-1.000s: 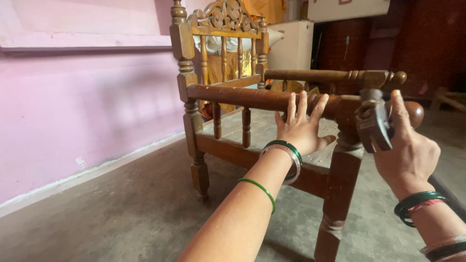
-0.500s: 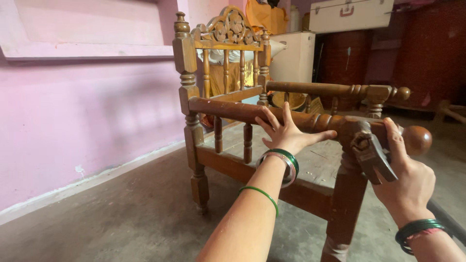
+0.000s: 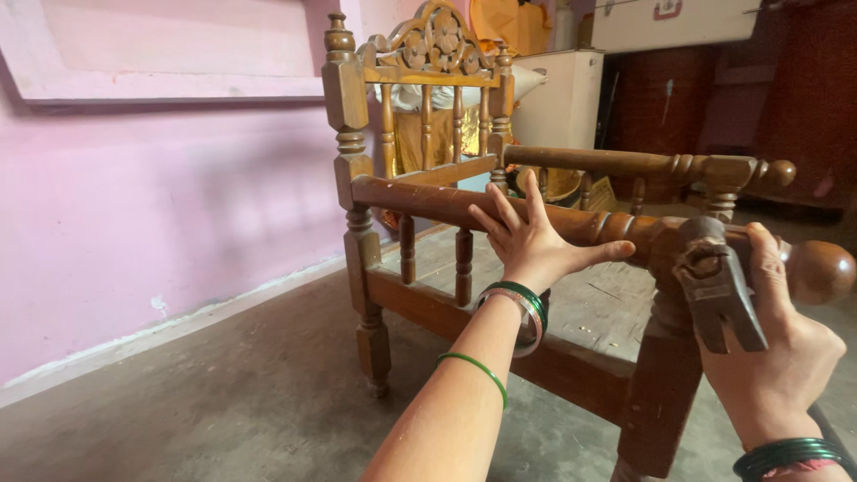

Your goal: The person uses a hammer to strike and pry at joints and the seat of a wooden chair, attempting to loosen or remove parts. The person repeatedly taps the armrests, legs, and seat edges while holding the chair steady with the other hand.

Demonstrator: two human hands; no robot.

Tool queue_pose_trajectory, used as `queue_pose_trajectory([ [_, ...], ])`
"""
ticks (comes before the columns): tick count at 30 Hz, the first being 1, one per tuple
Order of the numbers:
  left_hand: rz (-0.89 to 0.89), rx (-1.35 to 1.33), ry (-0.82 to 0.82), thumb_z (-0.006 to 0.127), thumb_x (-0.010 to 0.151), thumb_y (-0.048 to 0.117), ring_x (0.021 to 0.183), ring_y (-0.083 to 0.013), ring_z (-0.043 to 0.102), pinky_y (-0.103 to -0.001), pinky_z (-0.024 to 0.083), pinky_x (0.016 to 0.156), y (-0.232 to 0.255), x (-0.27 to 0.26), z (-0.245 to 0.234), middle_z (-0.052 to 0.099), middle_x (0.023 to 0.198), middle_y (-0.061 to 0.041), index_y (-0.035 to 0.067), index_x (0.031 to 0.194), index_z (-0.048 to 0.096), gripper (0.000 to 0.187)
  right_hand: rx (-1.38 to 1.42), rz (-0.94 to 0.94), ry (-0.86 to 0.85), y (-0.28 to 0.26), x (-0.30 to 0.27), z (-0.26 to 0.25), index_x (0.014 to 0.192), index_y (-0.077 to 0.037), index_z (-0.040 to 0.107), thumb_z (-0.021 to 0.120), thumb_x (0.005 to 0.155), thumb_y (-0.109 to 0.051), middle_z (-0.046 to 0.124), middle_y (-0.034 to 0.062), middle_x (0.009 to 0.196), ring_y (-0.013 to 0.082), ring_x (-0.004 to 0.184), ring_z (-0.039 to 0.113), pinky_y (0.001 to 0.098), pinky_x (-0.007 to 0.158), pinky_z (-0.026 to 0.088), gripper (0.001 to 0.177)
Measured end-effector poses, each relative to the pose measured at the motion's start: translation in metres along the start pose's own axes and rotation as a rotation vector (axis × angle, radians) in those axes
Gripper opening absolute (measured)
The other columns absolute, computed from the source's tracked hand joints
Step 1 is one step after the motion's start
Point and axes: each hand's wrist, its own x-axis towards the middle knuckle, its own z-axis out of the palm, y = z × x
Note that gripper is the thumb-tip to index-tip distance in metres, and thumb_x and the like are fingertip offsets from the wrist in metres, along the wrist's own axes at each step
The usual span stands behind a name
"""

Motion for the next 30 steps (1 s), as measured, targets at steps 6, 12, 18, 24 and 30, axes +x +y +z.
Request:
queue_pose_trajectory([
  [6, 0.061, -0.051, 0.075, 0.074, 0.041, 0.095, 0.145, -0.0601, -0.038, -0.079, -0.01, 0.111, -0.007, 0.001, 0.004, -0.027, 0.166, -0.034, 0.021, 0.17, -0.011, 0.171, 0.022, -0.028, 0.053, -0.001, -0.005, 0.005, 0.156, -0.013, 0.055, 0.081, 0.09, -0.016, 0.074, 0.0198, 0.105, 0.0315, 0.081, 0.073, 0.0366, 0.073, 0.059, 0.071],
  [12, 0.104, -0.1, 0.118, 0.076, 0.041, 0.092, 0.147, -0.0589, -0.037, -0.079, -0.008, 0.111, -0.016, 0.0, 0.007, -0.026, 0.168, -0.033, 0.021, 0.17, -0.009, 0.17, -0.03, 0.047, 0.084, -0.02, -0.011, 0.004, 0.151, -0.012, 0.06, 0.085, 0.091, -0.034, 0.074, 0.0183, 0.085, 0.0354, 0.063, 0.07, 0.0403, 0.059, 0.056, 0.068],
  [18, 0.114, -0.088, 0.141, 0.078, 0.042, 0.09, 0.146, -0.059, -0.038, -0.077, -0.008, 0.112, -0.02, -0.002, 0.009, -0.026, 0.167, -0.033, 0.022, 0.17, -0.007, 0.169, -0.029, 0.055, 0.101, -0.026, -0.015, 0.003, 0.151, -0.013, 0.06, 0.084, 0.094, -0.038, 0.073, 0.0177, 0.084, 0.0362, 0.066, 0.07, 0.0407, 0.062, 0.057, 0.067],
  [24, 0.102, -0.061, 0.137, 0.078, 0.041, 0.091, 0.147, -0.0578, -0.036, -0.073, -0.009, 0.115, -0.012, -0.001, 0.006, -0.027, 0.167, -0.033, 0.021, 0.17, -0.009, 0.17, 0.075, 0.002, 0.102, -0.011, -0.008, 0.001, 0.159, -0.017, 0.057, 0.083, 0.086, -0.02, 0.074, 0.0191, 0.113, 0.0355, 0.082, 0.073, 0.0382, 0.072, 0.059, 0.077],
  [30, 0.064, -0.051, 0.092, 0.078, 0.04, 0.091, 0.148, -0.0562, -0.034, -0.071, -0.008, 0.116, -0.005, -0.004, -0.003, -0.026, 0.167, -0.032, 0.021, 0.169, -0.012, 0.172, -0.028, 0.062, 0.003, -0.013, -0.004, -0.007, 0.16, -0.019, 0.057, 0.081, 0.088, -0.022, 0.075, 0.0165, 0.092, 0.034, 0.071, 0.072, 0.0391, 0.065, 0.059, 0.077],
])
